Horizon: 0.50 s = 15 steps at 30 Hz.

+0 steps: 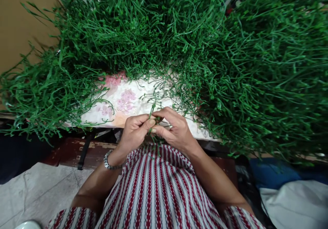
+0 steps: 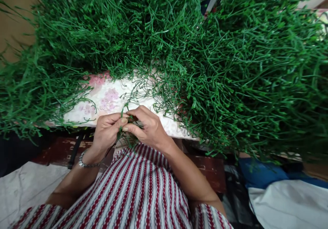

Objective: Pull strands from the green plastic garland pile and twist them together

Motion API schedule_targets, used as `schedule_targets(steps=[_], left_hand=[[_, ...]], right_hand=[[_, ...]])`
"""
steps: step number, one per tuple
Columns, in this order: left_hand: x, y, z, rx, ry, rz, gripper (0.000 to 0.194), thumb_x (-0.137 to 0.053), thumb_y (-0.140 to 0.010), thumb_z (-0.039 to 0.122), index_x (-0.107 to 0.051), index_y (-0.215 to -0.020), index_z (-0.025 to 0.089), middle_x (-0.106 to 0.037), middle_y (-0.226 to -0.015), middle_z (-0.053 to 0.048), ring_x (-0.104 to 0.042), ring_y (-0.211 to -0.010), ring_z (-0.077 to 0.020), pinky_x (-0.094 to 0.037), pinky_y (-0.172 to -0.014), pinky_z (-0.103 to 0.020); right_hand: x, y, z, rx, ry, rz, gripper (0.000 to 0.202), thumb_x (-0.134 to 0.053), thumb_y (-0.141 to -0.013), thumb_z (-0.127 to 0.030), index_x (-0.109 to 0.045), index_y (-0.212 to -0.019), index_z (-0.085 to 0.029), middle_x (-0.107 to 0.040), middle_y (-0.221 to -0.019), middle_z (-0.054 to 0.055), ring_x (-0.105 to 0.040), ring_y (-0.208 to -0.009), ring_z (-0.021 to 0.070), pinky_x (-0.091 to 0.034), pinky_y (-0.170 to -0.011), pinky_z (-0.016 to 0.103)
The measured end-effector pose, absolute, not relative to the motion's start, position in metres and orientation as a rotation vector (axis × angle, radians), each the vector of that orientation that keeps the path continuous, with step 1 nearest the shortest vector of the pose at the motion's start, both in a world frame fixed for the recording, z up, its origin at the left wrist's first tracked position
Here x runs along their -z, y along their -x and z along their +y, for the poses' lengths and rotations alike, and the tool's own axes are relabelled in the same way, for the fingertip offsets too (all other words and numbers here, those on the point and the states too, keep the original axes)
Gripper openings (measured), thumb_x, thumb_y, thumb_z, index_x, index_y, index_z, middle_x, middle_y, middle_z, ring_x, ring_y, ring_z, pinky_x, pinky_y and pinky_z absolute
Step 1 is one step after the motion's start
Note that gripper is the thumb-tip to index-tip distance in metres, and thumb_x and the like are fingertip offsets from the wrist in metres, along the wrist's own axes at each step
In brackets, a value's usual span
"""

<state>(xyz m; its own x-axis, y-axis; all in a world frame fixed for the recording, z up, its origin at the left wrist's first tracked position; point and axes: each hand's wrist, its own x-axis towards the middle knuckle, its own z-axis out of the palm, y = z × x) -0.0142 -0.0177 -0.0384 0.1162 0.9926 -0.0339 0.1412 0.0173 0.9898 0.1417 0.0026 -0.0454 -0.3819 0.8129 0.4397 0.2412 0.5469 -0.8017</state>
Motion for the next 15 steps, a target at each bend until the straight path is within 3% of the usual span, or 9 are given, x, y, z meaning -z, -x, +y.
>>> schedule_targets(steps=[5, 10, 15], left_hand=[[0.032, 0.015, -0.016, -0.878, -1.444, 1.157, 0.033, -0.05, -0.083, 0.034, -0.051, -0.058, 0.014, -0.046, -0.055, 0.001, -0.044, -0.053, -0.0094, -0.034, -0.05, -0.021], [0.028, 0.012, -0.015, -0.914, -1.837, 1.217, 0.032, -0.047, -0.083, 0.02, -0.038, -0.054, 0.016, -0.036, -0.054, 0.003, -0.034, -0.051, -0.0083, -0.027, -0.051, -0.023], [0.034, 0.01, -0.015, -0.883, -2.092, 1.242, 0.021, -0.043, -0.083, 0.014, -0.043, -0.062, 0.017, -0.041, -0.059, 0.002, -0.038, -0.056, -0.0099, -0.029, -0.056, -0.024]], right_hand=[[0.044, -0.151, 0.002, -0.769, 0.847, -1.984, 0.02, -0.054, -0.085, -0.027, -0.06, -0.099, -0.015, -0.06, -0.083, 0.006, -0.056, -0.076, 0.0139, -0.046, -0.07, 0.027], [0.047, -0.153, 0.002, -0.613, 0.876, -2.068, 0.016, -0.047, -0.087, -0.018, -0.06, -0.094, -0.014, -0.059, -0.08, 0.006, -0.054, -0.074, 0.0141, -0.045, -0.068, 0.027], [0.047, -0.155, 0.001, -0.329, 0.979, -2.219, 0.019, -0.04, -0.086, -0.014, -0.059, -0.081, -0.014, -0.051, -0.068, 0.005, -0.045, -0.066, 0.0151, -0.04, -0.063, 0.028]])
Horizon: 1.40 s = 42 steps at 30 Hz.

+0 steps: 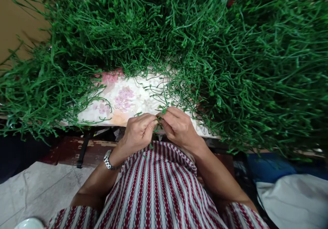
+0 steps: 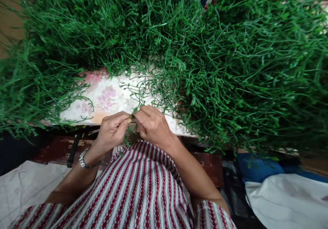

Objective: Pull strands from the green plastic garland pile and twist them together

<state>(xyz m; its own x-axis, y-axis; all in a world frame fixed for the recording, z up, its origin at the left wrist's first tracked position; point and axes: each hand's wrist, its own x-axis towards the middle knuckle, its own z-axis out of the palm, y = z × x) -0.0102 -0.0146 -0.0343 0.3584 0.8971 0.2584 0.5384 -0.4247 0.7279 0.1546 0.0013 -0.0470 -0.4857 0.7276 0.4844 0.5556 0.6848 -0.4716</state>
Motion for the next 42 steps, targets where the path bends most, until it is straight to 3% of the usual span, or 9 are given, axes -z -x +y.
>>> schedule_targets(steps=[5, 10, 19, 24, 28, 33, 37, 42], left_hand=[[0.034, 0.022, -0.011, -0.763, -2.061, 1.012, 0.026, -0.043, -0.085, 0.016, -0.039, -0.058, 0.017, -0.034, -0.054, 0.004, -0.035, -0.051, -0.0081, -0.026, -0.052, -0.022], [0.026, 0.03, -0.004, -0.469, -1.924, 0.633, 0.035, -0.043, -0.085, 0.023, -0.037, -0.051, 0.017, -0.032, -0.05, 0.003, -0.034, -0.047, -0.0088, -0.026, -0.05, -0.024], [0.021, 0.027, 0.008, -0.127, -1.711, 0.319, 0.037, -0.05, -0.08, 0.036, -0.051, -0.046, 0.021, -0.046, -0.045, -0.003, -0.044, -0.045, -0.0137, -0.038, -0.054, -0.027], [0.023, 0.024, 0.012, -0.016, -1.574, 0.222, 0.039, -0.053, -0.079, 0.039, -0.055, -0.044, 0.022, -0.05, -0.045, -0.005, -0.044, -0.043, -0.0137, -0.039, -0.053, -0.028], [0.032, 0.031, 0.012, -0.047, -1.386, 0.25, 0.035, -0.057, -0.074, 0.048, -0.066, -0.053, 0.021, -0.058, -0.049, -0.008, -0.05, -0.046, -0.0159, -0.04, -0.052, -0.031], [0.033, 0.036, 0.003, -0.59, -1.097, 0.777, 0.032, -0.063, -0.07, 0.048, -0.069, -0.067, 0.017, -0.06, -0.057, -0.005, -0.038, -0.042, -0.0086, -0.029, -0.04, -0.024], [0.03, 0.025, -0.004, -0.722, -1.049, 0.847, 0.022, -0.061, -0.075, 0.036, -0.068, -0.082, 0.016, -0.061, -0.069, -0.004, -0.047, -0.05, -0.0082, -0.037, -0.045, -0.021], [0.034, 0.008, -0.011, -0.918, -1.166, 1.007, 0.012, -0.059, -0.076, 0.024, -0.062, -0.082, 0.014, -0.058, -0.063, 0.0, -0.05, -0.05, -0.007, -0.042, -0.047, -0.018]], right_hand=[[0.036, -0.168, 0.005, -0.334, 0.803, -2.427, 0.022, -0.039, -0.085, -0.011, -0.059, -0.08, -0.014, -0.053, -0.07, 0.005, -0.045, -0.067, 0.0149, -0.039, -0.065, 0.028], [0.029, -0.175, 0.013, -0.937, 0.42, -2.529, 0.026, -0.041, -0.09, -0.024, -0.058, -0.071, -0.018, -0.057, -0.068, 0.002, -0.05, -0.068, 0.0119, -0.041, -0.066, 0.024], [0.029, -0.167, 0.017, -1.584, 0.058, -2.445, 0.038, -0.038, -0.091, -0.039, -0.059, -0.066, -0.018, -0.057, -0.065, 0.003, -0.052, -0.063, 0.0094, -0.044, -0.065, 0.021], [0.029, -0.166, 0.017, -1.739, -0.015, -2.348, 0.041, -0.039, -0.091, -0.039, -0.054, -0.06, -0.017, -0.052, -0.059, 0.002, -0.048, -0.058, 0.0082, -0.042, -0.06, 0.02], [0.028, -0.174, 0.013, -1.879, -0.077, -2.15, 0.042, -0.038, -0.091, -0.04, -0.057, -0.061, -0.017, -0.056, -0.057, 0.003, -0.054, -0.058, 0.0088, -0.045, -0.061, 0.021], [0.027, -0.192, 0.003, -1.754, 0.476, -1.777, 0.03, -0.044, -0.089, -0.038, -0.055, -0.071, -0.017, -0.062, -0.07, 0.006, -0.059, -0.064, 0.0118, -0.048, -0.061, 0.026], [0.028, -0.191, -0.004, -1.5, 0.851, -1.632, 0.021, -0.044, -0.09, -0.033, -0.054, -0.082, -0.015, -0.053, -0.068, 0.001, -0.047, -0.051, 0.0071, -0.039, -0.048, 0.02], [0.029, -0.171, -0.009, -1.195, 1.075, -1.827, 0.025, -0.056, -0.082, -0.04, -0.053, -0.088, -0.016, -0.048, -0.066, -0.002, -0.042, -0.056, 0.0078, -0.034, -0.051, 0.02]])
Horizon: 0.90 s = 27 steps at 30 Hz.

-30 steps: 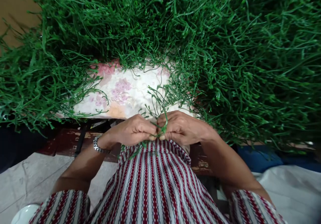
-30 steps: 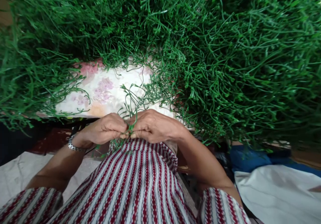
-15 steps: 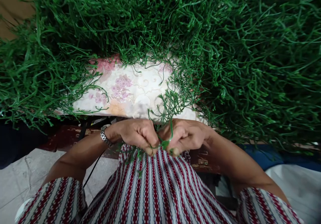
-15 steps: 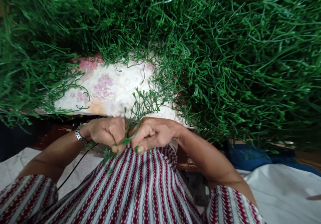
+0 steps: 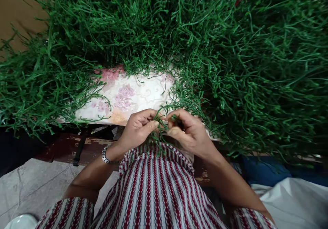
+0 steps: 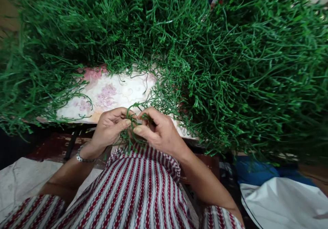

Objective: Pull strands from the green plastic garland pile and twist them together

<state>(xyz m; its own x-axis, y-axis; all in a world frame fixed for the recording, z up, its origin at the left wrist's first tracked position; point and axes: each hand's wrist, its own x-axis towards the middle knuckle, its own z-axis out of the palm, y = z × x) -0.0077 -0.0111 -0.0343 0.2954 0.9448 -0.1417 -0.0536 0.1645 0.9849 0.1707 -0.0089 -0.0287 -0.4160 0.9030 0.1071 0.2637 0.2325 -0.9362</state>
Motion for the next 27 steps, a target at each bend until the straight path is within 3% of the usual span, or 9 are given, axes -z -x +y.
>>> schedule_targets(steps=[3, 8, 11, 18, 27], left_hand=[[0.038, 0.002, -0.016, -0.994, -1.237, 1.114, 0.004, -0.06, -0.074, 0.017, -0.058, -0.073, 0.014, -0.055, -0.059, 0.003, -0.05, -0.051, -0.006, -0.04, -0.047, -0.015], [0.044, 0.001, -0.019, -0.967, -1.114, 1.029, 0.011, -0.061, -0.074, 0.024, -0.057, -0.07, 0.015, -0.053, -0.061, 0.002, -0.052, -0.049, -0.0081, -0.045, -0.047, -0.02], [0.047, 0.005, -0.019, -0.998, -1.141, 1.025, 0.013, -0.063, -0.074, 0.024, -0.058, -0.068, 0.014, -0.049, -0.062, 0.002, -0.048, -0.052, -0.0068, -0.04, -0.047, -0.018], [0.046, 0.007, -0.019, -0.898, -1.034, 0.968, 0.017, -0.061, -0.076, 0.027, -0.054, -0.068, 0.014, -0.044, -0.053, 0.005, -0.033, -0.041, -0.0033, -0.025, -0.038, -0.016], [0.045, 0.0, -0.021, -1.031, -1.162, 1.02, 0.013, -0.059, -0.078, 0.024, -0.053, -0.07, 0.015, -0.043, -0.057, 0.005, -0.035, -0.049, -0.0048, -0.028, -0.046, -0.017]], right_hand=[[0.033, -0.162, -0.011, -0.998, 1.125, -1.953, 0.024, -0.063, -0.077, -0.037, -0.053, -0.082, -0.016, -0.046, -0.063, -0.004, -0.04, -0.056, 0.0078, -0.033, -0.052, 0.02], [0.04, -0.163, -0.013, -0.924, 1.02, -1.973, 0.011, -0.055, -0.084, -0.026, -0.058, -0.084, -0.015, -0.057, -0.073, 0.002, -0.051, -0.069, 0.0109, -0.04, -0.064, 0.023], [0.042, -0.168, -0.011, -0.994, 0.954, -1.955, 0.01, -0.054, -0.084, -0.022, -0.058, -0.08, -0.014, -0.055, -0.071, 0.002, -0.05, -0.069, 0.0112, -0.04, -0.065, 0.024], [0.049, -0.169, -0.01, -1.302, 0.902, -1.712, 0.01, -0.057, -0.082, -0.024, -0.059, -0.079, -0.014, -0.055, -0.072, 0.001, -0.051, -0.068, 0.0101, -0.041, -0.064, 0.022], [0.047, -0.17, -0.016, -1.419, 0.999, -1.744, 0.017, -0.054, -0.084, -0.031, -0.055, -0.087, -0.014, -0.054, -0.077, 0.001, -0.049, -0.071, 0.01, -0.039, -0.064, 0.021]])
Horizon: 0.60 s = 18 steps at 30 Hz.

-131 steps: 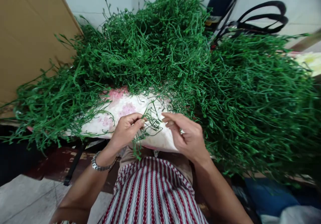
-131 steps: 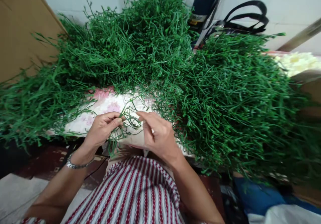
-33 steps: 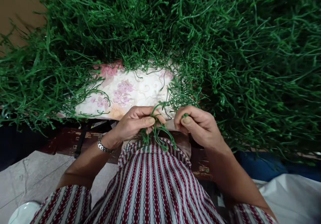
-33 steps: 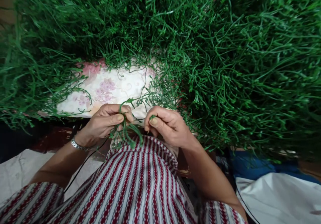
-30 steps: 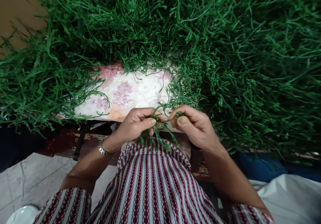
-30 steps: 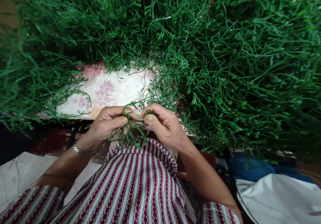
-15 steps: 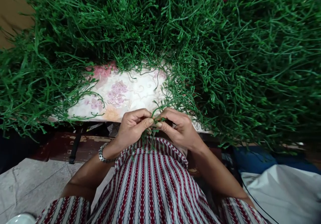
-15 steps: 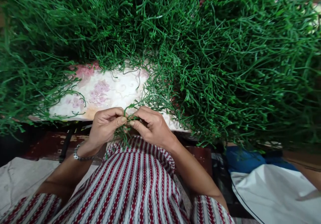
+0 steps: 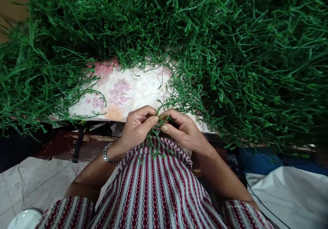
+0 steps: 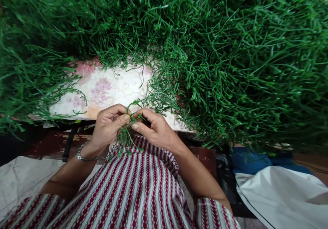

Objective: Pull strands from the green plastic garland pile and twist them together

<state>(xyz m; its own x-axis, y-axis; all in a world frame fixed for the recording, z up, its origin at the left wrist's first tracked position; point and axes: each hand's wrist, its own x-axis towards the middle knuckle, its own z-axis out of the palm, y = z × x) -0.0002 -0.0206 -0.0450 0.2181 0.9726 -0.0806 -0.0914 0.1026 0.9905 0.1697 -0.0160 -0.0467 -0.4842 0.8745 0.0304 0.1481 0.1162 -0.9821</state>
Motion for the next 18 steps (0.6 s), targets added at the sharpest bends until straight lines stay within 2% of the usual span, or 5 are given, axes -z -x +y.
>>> schedule_targets(steps=[4, 8, 13, 18], left_hand=[[0.04, -0.001, -0.02, -0.973, -1.323, 1.07, 0.012, -0.057, -0.079, 0.023, -0.055, -0.072, 0.014, -0.046, -0.059, 0.004, -0.039, -0.052, -0.0056, -0.031, -0.048, -0.017], [0.04, -0.001, -0.019, -0.944, -1.305, 0.988, 0.011, -0.061, -0.077, 0.022, -0.056, -0.071, 0.014, -0.049, -0.062, 0.002, -0.042, -0.056, -0.0064, -0.034, -0.052, -0.017], [0.042, -0.013, -0.025, -1.156, -0.78, 0.84, 0.015, -0.066, -0.072, 0.024, -0.055, -0.068, 0.015, -0.046, -0.058, 0.004, -0.035, -0.044, -0.0035, -0.03, -0.041, -0.015], [0.035, -0.023, -0.026, -1.241, -0.534, 0.797, 0.016, -0.069, -0.066, 0.022, -0.056, -0.064, 0.013, -0.046, -0.056, 0.003, -0.039, -0.045, -0.0038, -0.034, -0.041, -0.013]], right_hand=[[0.048, -0.17, -0.017, -1.393, 0.988, -1.819, 0.019, -0.051, -0.086, -0.028, -0.052, -0.074, -0.014, -0.044, -0.064, -0.003, -0.04, -0.059, 0.0071, -0.033, -0.055, 0.019], [0.047, -0.169, -0.016, -1.362, 0.879, -1.824, 0.023, -0.054, -0.084, -0.023, -0.045, -0.064, -0.014, -0.039, -0.061, -0.004, -0.037, -0.057, 0.006, -0.03, -0.054, 0.019], [0.049, -0.161, -0.016, -1.32, 0.7, -1.763, 0.019, -0.051, -0.085, -0.019, -0.053, -0.067, -0.013, -0.046, -0.064, -0.001, -0.043, -0.06, 0.0077, -0.033, -0.058, 0.021], [0.057, -0.15, -0.02, -1.22, 0.664, -1.603, 0.018, -0.052, -0.085, -0.023, -0.058, -0.071, -0.014, -0.049, -0.063, 0.001, -0.047, -0.061, 0.01, -0.036, -0.059, 0.023]])
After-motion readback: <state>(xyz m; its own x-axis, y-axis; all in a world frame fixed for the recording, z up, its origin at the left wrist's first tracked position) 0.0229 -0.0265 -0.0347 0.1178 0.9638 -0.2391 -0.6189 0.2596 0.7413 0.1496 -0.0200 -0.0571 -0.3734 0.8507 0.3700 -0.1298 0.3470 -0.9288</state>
